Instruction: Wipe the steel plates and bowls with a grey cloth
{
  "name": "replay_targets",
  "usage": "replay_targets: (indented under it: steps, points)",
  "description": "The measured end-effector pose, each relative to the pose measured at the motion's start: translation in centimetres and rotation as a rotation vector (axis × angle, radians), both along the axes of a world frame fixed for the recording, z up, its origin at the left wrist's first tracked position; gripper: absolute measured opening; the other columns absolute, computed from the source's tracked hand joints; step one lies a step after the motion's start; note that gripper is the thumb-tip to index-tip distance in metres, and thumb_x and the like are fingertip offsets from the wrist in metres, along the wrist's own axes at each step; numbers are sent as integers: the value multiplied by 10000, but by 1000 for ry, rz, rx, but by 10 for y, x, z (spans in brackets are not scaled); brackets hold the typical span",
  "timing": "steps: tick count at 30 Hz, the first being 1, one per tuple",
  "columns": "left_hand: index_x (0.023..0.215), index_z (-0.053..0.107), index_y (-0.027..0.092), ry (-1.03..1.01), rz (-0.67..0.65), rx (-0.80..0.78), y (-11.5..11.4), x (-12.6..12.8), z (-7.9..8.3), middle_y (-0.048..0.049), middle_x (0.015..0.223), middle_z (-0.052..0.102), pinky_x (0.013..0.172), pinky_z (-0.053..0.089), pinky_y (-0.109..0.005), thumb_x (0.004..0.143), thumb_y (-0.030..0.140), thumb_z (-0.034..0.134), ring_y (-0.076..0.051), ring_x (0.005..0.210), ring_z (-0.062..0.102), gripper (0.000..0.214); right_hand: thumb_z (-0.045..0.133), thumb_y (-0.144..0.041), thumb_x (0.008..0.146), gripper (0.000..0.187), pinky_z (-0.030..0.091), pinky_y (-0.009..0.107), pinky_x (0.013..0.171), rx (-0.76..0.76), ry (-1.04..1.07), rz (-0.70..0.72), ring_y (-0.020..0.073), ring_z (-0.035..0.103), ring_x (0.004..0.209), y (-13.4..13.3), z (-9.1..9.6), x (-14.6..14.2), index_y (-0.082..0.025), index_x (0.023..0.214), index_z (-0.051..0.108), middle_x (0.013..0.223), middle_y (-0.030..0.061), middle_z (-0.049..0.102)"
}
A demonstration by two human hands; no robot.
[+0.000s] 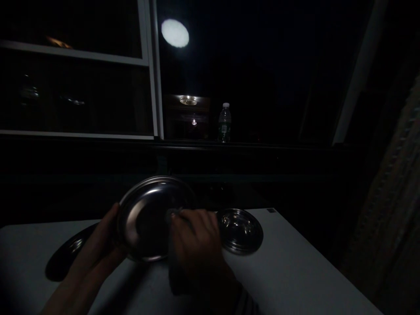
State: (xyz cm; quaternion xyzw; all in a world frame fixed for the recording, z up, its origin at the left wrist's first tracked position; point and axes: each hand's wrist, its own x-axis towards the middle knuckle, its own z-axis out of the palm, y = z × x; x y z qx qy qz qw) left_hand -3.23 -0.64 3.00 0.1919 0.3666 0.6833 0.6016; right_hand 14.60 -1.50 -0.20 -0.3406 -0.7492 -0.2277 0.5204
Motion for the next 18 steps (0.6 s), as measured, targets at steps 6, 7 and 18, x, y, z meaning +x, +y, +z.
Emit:
replay_targets:
  steps: [6,7,18]
  points:
    - [768,656,153,41,-140,-32,-5,20,-7,-38,592,689,443,522,-236,828,247,522,-157,484,642,174,457,-190,884,220,388,331,783,-135,127,-98,175,511,901,6,12,29,-166,1057,592,976,56,612]
    - [762,657,152,46,-148,-31,-5,22,-8,-41,598,691,455,527,-236,823,247,530,-157,494,646,170,448,-189,887,233,385,338,795,-138,100,-107,181,504,917,5,12,26,-161,1072,587,997,60,612]
    - [722,639,147,-10,-96,-70,-6,27,-7,-20,559,671,436,511,-222,820,225,539,-135,443,618,160,413,-201,870,333,294,402,924,-125,-230,-117,204,458,1056,-1,8,8,-160,1177,537,1188,50,577]
